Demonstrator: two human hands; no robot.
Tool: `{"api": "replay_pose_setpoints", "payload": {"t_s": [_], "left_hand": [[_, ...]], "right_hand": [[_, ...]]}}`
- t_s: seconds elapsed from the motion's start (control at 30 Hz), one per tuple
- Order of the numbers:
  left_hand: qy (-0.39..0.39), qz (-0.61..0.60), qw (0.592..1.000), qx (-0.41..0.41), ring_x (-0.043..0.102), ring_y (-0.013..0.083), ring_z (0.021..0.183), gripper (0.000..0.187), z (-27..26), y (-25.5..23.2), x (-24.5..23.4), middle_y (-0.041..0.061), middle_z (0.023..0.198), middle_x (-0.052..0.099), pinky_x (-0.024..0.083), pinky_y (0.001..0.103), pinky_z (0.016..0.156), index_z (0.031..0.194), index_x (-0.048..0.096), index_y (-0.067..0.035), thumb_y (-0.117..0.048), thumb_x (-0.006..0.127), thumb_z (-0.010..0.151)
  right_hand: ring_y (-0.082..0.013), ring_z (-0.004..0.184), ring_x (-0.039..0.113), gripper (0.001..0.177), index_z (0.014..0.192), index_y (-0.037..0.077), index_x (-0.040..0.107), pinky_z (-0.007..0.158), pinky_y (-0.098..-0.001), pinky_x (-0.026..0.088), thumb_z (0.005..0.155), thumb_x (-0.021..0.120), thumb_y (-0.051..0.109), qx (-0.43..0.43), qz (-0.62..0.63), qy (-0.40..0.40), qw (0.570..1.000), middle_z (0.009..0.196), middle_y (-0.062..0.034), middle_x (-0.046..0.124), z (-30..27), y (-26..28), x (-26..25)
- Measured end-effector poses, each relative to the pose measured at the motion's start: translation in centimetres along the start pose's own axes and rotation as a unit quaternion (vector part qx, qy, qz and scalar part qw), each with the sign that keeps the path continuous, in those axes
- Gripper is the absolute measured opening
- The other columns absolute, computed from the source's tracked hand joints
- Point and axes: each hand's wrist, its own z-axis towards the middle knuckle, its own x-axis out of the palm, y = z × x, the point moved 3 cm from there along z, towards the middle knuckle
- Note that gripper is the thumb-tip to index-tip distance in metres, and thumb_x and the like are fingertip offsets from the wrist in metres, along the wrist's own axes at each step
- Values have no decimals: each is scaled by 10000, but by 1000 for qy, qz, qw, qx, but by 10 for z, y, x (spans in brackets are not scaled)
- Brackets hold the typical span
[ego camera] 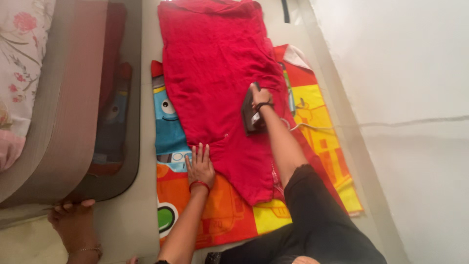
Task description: The person irons a red garment on a mat on the floor using an iron and then folds it.
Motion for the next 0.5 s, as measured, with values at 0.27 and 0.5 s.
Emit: {"api": "replay_pose_setpoints", "payload": {"t_s": [0.27, 0.5], "left_hand": [[37, -17, 999, -14, 205, 282, 1552, 647, -1, -2, -9, 51, 1665, 291, 152, 556, 1238, 1571, 365, -201, -257, 529, 947], [48, -4, 999, -15, 176, 264, 1559, 648, 4, -2, -11, 31, 1676, 259, 126, 545, 1247, 1585, 335, -210, -259, 506, 963]], "right_hand": [[-210, 528, 700, 691, 836, 32, 756, 497, -374, 554, 881, 613, 706, -104, -106, 28, 989, 638, -103, 703, 65, 39, 0], [-248, 602, 719, 672, 897, -6, 744, 564, -408, 570, 917, 622, 654, -62, -68, 14, 996, 680, -134, 705, 68, 44, -31]]}}
